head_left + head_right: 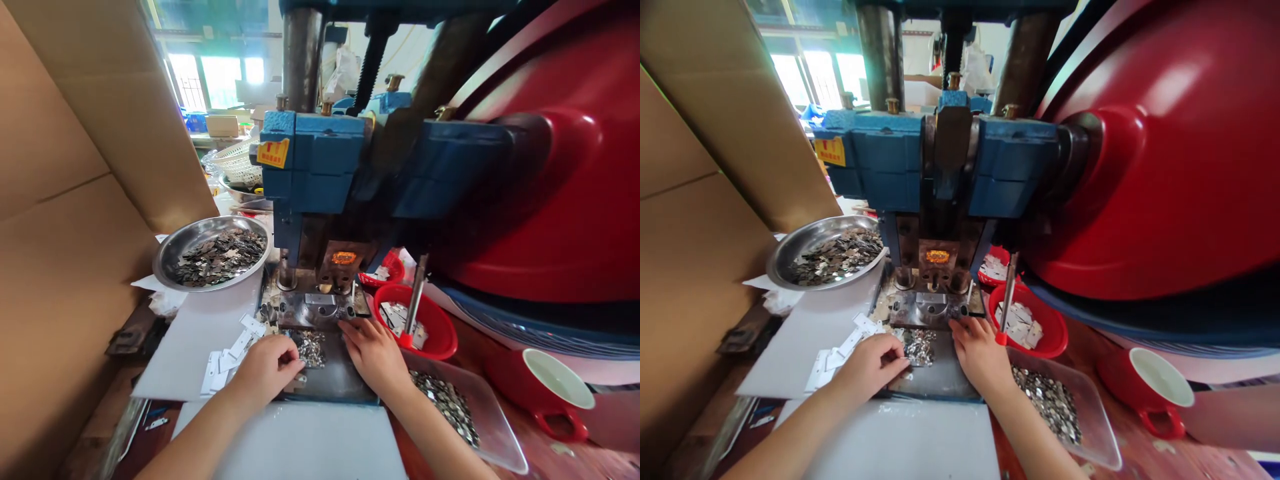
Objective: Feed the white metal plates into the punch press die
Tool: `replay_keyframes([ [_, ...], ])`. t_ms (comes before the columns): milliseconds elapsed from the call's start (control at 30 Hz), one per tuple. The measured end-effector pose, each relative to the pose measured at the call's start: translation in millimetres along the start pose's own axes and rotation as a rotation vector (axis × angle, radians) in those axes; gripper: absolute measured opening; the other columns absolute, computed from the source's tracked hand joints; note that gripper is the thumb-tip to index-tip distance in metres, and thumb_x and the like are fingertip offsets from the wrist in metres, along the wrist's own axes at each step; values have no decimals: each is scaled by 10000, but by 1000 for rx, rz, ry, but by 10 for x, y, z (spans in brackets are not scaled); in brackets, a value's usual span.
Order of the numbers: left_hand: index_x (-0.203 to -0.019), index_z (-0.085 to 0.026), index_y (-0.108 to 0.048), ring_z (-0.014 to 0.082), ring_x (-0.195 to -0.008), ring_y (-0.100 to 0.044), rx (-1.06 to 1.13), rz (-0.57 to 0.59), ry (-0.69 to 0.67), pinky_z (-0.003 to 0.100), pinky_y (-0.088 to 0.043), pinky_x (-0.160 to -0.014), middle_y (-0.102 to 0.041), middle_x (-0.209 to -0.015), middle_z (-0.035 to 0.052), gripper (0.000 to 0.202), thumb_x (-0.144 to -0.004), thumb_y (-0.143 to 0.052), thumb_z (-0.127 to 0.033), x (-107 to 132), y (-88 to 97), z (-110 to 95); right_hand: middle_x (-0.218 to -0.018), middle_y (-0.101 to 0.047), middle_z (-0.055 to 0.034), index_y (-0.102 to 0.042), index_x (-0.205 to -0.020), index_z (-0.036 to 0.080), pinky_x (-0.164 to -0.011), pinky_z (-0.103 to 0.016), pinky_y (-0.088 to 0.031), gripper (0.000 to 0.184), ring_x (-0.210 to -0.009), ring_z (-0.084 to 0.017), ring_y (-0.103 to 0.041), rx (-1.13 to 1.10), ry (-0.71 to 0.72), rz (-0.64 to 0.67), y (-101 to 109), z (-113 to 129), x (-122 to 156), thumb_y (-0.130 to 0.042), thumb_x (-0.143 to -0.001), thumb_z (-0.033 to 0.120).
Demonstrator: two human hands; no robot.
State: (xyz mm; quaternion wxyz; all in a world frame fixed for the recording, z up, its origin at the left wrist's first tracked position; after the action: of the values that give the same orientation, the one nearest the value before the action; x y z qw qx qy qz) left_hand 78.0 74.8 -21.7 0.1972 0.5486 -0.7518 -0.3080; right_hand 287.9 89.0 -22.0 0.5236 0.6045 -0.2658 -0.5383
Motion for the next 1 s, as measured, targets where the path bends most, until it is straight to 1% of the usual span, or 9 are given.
replay_keyframes([
  [167, -675, -216, -607, 149, -667, -546, 3, -56, -21, 255, -396, -631, -620, -681, -15, 117, -778, -578, -263, -15, 27, 12, -998, -651, -65, -675, -1008, 249, -778, -354, -465, 236, -919, -220, -570, 0, -11, -27, -13, -22, 18, -489, -863, 232],
  [333, -694, -215, -597, 155, -695, -558, 10, -103, -26, 263, -420, -659, -619, -703, -7, 109, -789, -556, -249, -11, 77, 20, -990, -640, -51, -650, -1076, 280, -779, -354, -457, 266, -911, -219, -560, 41, 4, 13, -32, -20, 27, -507, -857, 232],
  [500, -728, -216, -607, 163, -708, -568, 0, -122, -33, 280, -442, -674, -636, -729, 6, 106, -800, -535, -247, -7, 90, 17, -996, -644, -68, -666, -1039, 241, -771, -363, -455, 249, -925, -232, -563, 18, -11, -45, -25, -33, 44, -488, -864, 245],
  [633, -726, -215, -604, 165, -709, -571, -9, -141, -37, 282, -449, -678, -631, -726, 6, 110, -800, -533, -256, -11, 88, 27, -988, -645, -64, -649, -1091, 267, -769, -371, -451, 280, -915, -235, -563, 24, 4, -40, -34, -24, 49, -499, -856, 242],
  [700, -726, -216, -602, 163, -714, -573, -9, -150, -40, 278, -453, -679, -630, -730, 3, 107, -801, -536, -254, -10, 86, 36, -984, -648, -64, -664, -1055, 258, -786, -376, -448, 259, -911, -235, -564, 34, 6, -47, -29, -24, 47, -498, -857, 239],
  [767, -738, -218, -607, 161, -721, -580, 1, -158, -40, 276, -460, -687, -634, -742, 0, 104, -805, -536, -254, -6, 85, 51, -978, -652, -71, -676, -1005, 220, -809, -380, -444, 235, -903, -234, -566, 38, -2, -69, -22, -31, 45, -491, -862, 240],
  [867, -839, -227, -635, 159, -743, -594, 34, -177, -31, 277, -477, -704, -649, -808, 11, 129, -830, -511, -262, 3, 97, 77, -972, -652, -76, -666, -1023, 195, -808, -383, -446, 244, -904, -238, -567, 40, -20, -83, -35, -46, 44, -487, -867, 252],
  [933, -938, -231, -646, 159, -766, -602, 58, -194, -21, 278, -487, -719, -653, -871, 27, 189, -855, -480, -270, 8, 114, 92, -974, -651, -68, -660, -1049, 217, -788, -381, -450, 254, -915, -240, -567, 31, -34, -85, -55, -58, 49, -483, -873, 259],
  [1000, -986, -231, -650, 160, -795, -607, 73, -201, -18, 281, -491, -743, -650, -910, 38, 230, -875, -454, -275, 12, 128, 95, -953, -653, -59, -675, -1000, 235, -774, -378, -452, 231, -910, -239, -567, 7, -44, -87, -71, -70, 58, -483, -873, 254],
])
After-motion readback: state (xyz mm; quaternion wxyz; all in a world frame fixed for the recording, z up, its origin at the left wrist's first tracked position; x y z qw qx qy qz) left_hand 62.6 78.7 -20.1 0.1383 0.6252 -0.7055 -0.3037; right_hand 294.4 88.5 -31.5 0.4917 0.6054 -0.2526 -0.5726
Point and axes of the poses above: each hand's wrist, its own x-axis away from the middle knuckle, its own y-axis out of the back of the hand, z = x × y, the point moved 5 cm from there along -x, towards the middle knuckle
